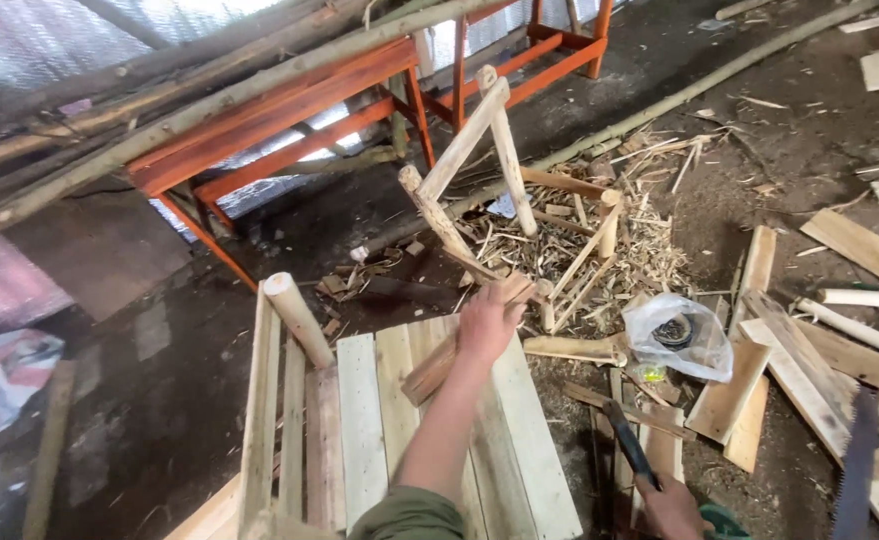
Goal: The person assembles a wooden chair by hammering nails into wooden slats to attach them to the chair frame. They repeatedly pick up nails from a plastic bag and drive them into the wood using a hammer.
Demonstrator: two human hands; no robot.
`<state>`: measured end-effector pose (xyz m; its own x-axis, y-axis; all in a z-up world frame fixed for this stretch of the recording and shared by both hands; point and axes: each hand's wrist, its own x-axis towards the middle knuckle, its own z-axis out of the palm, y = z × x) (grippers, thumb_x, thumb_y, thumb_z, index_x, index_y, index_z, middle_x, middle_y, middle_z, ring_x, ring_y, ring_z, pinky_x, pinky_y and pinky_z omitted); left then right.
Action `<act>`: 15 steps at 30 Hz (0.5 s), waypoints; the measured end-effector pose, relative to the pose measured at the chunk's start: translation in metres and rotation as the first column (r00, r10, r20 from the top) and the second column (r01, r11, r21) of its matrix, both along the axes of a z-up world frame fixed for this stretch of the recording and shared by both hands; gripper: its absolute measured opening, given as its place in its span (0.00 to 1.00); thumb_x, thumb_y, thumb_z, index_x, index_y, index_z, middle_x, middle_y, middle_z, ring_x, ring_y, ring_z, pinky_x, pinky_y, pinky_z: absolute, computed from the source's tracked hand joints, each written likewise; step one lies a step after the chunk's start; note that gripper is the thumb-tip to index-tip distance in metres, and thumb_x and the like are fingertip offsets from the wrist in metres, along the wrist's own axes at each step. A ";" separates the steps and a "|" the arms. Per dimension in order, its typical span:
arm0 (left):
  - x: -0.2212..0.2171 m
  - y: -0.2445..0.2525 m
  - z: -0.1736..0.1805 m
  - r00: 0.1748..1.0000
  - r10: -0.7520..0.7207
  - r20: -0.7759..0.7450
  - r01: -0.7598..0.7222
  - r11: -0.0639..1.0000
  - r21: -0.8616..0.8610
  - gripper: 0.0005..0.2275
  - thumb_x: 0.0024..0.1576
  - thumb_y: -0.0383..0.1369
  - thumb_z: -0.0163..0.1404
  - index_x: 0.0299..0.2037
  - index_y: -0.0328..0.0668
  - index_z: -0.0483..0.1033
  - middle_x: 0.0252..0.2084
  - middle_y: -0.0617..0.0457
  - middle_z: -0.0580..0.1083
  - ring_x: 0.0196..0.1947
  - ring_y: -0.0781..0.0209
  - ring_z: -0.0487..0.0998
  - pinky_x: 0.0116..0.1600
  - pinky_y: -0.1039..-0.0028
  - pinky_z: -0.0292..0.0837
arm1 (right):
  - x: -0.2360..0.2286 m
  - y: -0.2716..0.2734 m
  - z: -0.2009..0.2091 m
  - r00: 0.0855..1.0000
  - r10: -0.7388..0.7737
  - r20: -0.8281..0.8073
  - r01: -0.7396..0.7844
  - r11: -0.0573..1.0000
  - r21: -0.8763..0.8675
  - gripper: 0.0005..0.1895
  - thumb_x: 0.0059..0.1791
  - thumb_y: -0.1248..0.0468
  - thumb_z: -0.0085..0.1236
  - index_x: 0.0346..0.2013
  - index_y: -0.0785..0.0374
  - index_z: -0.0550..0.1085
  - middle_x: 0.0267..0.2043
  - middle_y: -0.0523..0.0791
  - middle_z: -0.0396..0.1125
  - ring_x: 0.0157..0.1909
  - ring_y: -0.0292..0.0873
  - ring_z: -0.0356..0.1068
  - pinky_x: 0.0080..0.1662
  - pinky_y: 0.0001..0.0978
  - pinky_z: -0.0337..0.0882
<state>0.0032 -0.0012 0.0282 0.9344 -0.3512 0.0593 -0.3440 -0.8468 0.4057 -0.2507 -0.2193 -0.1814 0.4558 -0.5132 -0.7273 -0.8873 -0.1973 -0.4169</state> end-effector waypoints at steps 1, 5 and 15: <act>-0.012 0.001 0.024 0.995 -0.057 -0.076 0.047 0.990 -0.133 0.18 0.63 0.40 0.47 0.63 0.49 0.66 0.51 0.50 0.74 0.47 0.57 0.75 0.52 0.65 0.75 | -0.002 -0.006 -0.023 0.993 0.051 -0.104 -0.056 0.997 -0.052 0.26 0.51 0.42 0.45 0.53 0.54 0.77 0.50 0.52 0.74 0.51 0.57 0.73 0.53 0.50 0.61; -0.068 0.016 0.117 0.833 -0.182 -0.522 -0.153 0.832 -0.534 0.31 0.61 0.41 0.47 0.76 0.52 0.51 0.43 0.46 0.79 0.34 0.65 0.73 0.38 0.78 0.70 | -0.004 -0.018 -0.058 0.957 0.216 -0.194 -0.232 0.971 -0.062 0.25 0.53 0.43 0.42 0.58 0.50 0.71 0.52 0.50 0.77 0.53 0.53 0.77 0.51 0.40 0.71; -0.187 0.070 0.126 0.767 -0.335 -0.547 -0.295 0.574 -0.764 0.27 0.69 0.41 0.24 0.44 0.31 0.78 0.34 0.41 0.79 0.26 0.53 0.80 0.40 0.66 0.80 | -0.016 0.017 -0.063 0.917 0.383 -0.109 -0.384 0.923 0.019 0.13 0.46 0.59 0.56 0.42 0.60 0.71 0.37 0.50 0.76 0.42 0.53 0.80 0.43 0.41 0.76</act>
<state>-0.1835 0.0687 0.1539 0.8540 -0.4701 -0.2229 0.2169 -0.0677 0.9738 -0.2665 -0.2022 -0.2441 0.5362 -0.3172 -0.7822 -0.7831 -0.5327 -0.3208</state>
